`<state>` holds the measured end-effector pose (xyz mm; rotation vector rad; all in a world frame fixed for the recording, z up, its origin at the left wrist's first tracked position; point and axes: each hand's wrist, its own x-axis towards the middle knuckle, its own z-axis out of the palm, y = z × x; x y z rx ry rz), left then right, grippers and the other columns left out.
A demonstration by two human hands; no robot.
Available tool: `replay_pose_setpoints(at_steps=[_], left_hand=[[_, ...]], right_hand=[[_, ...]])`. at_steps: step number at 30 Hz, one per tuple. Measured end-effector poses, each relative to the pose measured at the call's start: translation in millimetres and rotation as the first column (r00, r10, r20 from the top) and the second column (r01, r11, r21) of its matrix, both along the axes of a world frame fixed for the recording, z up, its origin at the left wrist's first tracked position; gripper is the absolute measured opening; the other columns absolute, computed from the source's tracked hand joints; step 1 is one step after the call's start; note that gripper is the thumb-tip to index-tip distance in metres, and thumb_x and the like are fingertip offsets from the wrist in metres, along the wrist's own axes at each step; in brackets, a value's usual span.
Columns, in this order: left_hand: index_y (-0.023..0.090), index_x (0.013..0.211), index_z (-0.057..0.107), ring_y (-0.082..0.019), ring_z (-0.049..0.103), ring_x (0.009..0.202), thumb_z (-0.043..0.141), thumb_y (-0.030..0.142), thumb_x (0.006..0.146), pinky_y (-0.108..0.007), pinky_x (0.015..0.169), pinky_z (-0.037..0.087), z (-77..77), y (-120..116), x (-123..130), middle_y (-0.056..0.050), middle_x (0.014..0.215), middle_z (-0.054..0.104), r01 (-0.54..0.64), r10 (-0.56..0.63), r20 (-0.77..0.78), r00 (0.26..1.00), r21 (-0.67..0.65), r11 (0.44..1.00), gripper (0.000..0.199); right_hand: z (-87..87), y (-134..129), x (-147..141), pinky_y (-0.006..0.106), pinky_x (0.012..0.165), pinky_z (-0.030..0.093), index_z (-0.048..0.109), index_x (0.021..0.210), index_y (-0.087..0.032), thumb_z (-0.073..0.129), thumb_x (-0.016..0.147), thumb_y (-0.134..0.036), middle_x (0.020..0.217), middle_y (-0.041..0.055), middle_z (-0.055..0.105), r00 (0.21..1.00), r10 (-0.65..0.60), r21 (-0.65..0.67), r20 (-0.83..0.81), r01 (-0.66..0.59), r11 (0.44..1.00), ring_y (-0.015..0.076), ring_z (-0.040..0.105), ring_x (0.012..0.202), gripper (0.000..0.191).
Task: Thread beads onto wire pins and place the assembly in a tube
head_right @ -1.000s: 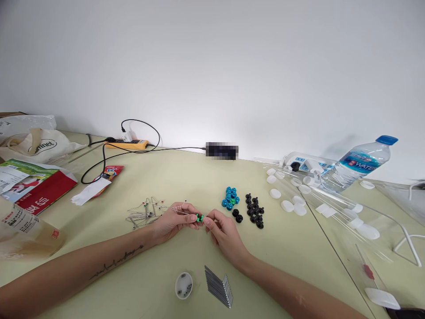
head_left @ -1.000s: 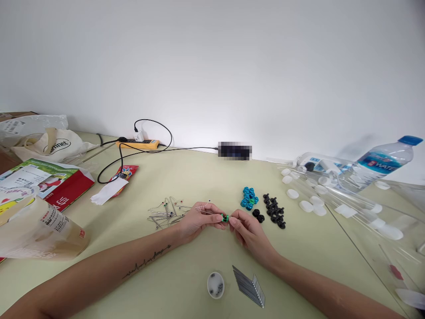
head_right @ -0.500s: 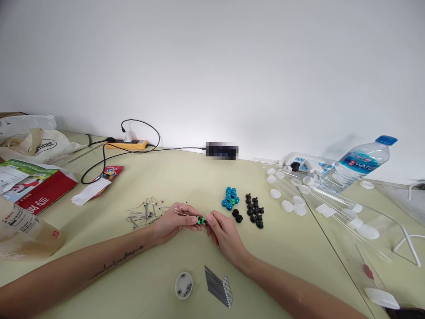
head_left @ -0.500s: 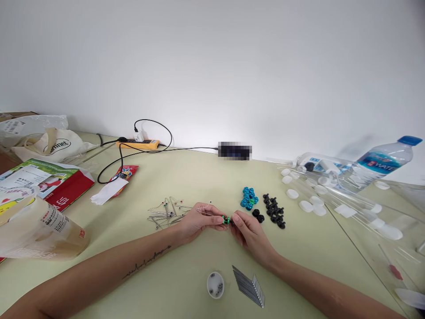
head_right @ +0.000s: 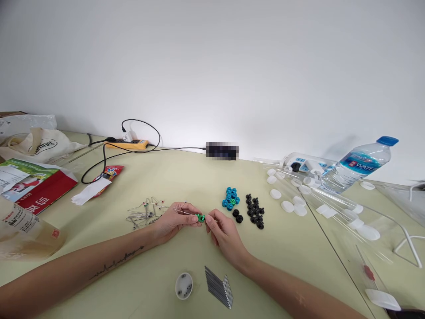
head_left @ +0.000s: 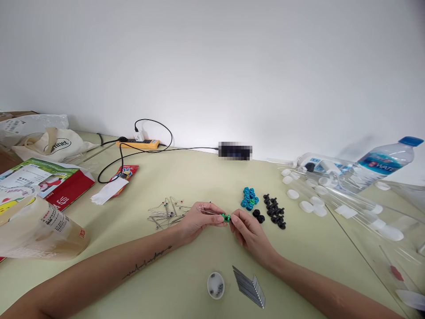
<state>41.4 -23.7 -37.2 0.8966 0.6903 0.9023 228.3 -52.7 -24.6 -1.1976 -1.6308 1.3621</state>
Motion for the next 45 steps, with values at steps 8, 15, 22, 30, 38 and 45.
replay_pose_setpoints(at_steps=[8, 15, 22, 30, 38, 45], left_hand=[[0.01, 0.08, 0.069, -0.018, 0.067, 0.073, 0.078, 0.02, 0.063, -0.032, 0.075, 0.053, 0.0, -1.5, -0.2, -0.007, 0.078, 0.07, 0.024, -0.023, -0.029, 0.999, 0.032, 0.999, 0.022], [0.009, 0.076, 0.068, -0.016, 0.067, 0.068, 0.078, 0.023, 0.064, -0.027, 0.069, 0.053, 2.7, -0.1, -0.4, -0.008, 0.073, 0.07, 0.019, -0.019, -0.03, 0.999, -0.005, 1.0, 0.021], [0.009, 0.075, 0.067, -0.015, 0.066, 0.072, 0.078, 0.024, 0.065, -0.027, 0.075, 0.052, 2.5, 1.1, -0.7, -0.007, 0.075, 0.069, -0.049, 0.051, 0.041, 0.998, -0.043, 0.998, 0.021], [0.009, 0.076, 0.067, -0.015, 0.066, 0.072, 0.079, 0.025, 0.063, -0.028, 0.076, 0.051, 3.6, 0.2, -0.4, -0.008, 0.077, 0.069, -0.053, 0.054, 0.028, 0.998, -0.05, 0.997, 0.024], [0.01, 0.075, 0.067, -0.015, 0.066, 0.071, 0.081, 0.023, 0.06, -0.03, 0.078, 0.051, 5.0, -0.6, 0.1, -0.006, 0.074, 0.069, -0.072, 0.074, 0.041, 0.996, -0.066, 0.995, 0.024], [0.009, 0.077, 0.067, -0.016, 0.066, 0.074, 0.08, 0.023, 0.062, -0.029, 0.076, 0.051, 4.4, -0.3, -0.6, -0.006, 0.076, 0.069, -0.064, 0.066, 0.036, 0.997, -0.064, 0.996, 0.025]], right_hand=[[-1.5, -0.1, -0.1, 0.019, 0.04, 0.023, 0.046, 0.072, -0.019, 0.041, 0.092, -0.048, 0.046, -0.0076, 0.035, 1.0, 0.0, -0.002, -0.013, 0.0, 1.0, 0.0073, 0.031, 0.042, 0.035], [-0.6, -0.6, -1.0, 0.021, 0.041, 0.028, 0.05, 0.068, -0.018, 0.029, 0.095, -0.05, 0.05, -0.0031, 0.044, 1.0, -0.013, 0.013, 0.017, 0.013, 1.0, 0.0086, 0.038, 0.043, 0.048], [-2.9, -0.9, 0.7, 0.02, 0.038, 0.029, 0.051, 0.1, -0.023, 0.032, 0.095, -0.048, 0.061, -0.0037, 0.048, 0.995, -0.046, 0.013, -0.093, 0.048, 0.999, 0.0084, 0.037, 0.042, 0.033], [-0.4, -1.3, 0.2, 0.02, 0.038, 0.03, 0.052, 0.099, -0.021, 0.031, 0.094, -0.051, 0.065, -0.002, 0.05, 0.996, -0.049, 0.002, -0.08, 0.049, 0.999, 0.0077, 0.037, 0.042, 0.037], [0.6, -1.8, -0.1, 0.019, 0.037, 0.03, 0.052, 0.105, -0.022, 0.033, 0.094, -0.049, 0.081, 0.0008, 0.051, 0.992, -0.044, 0.008, -0.119, 0.045, 0.999, 0.006, 0.037, 0.044, 0.035], [1.4, -2.0, -0.2, 0.019, 0.037, 0.032, 0.05, 0.112, -0.024, 0.034, 0.093, -0.051, 0.088, 0.0019, 0.053, 0.993, -0.056, 0.005, -0.108, 0.057, 0.998, 0.0064, 0.039, 0.045, 0.037]])
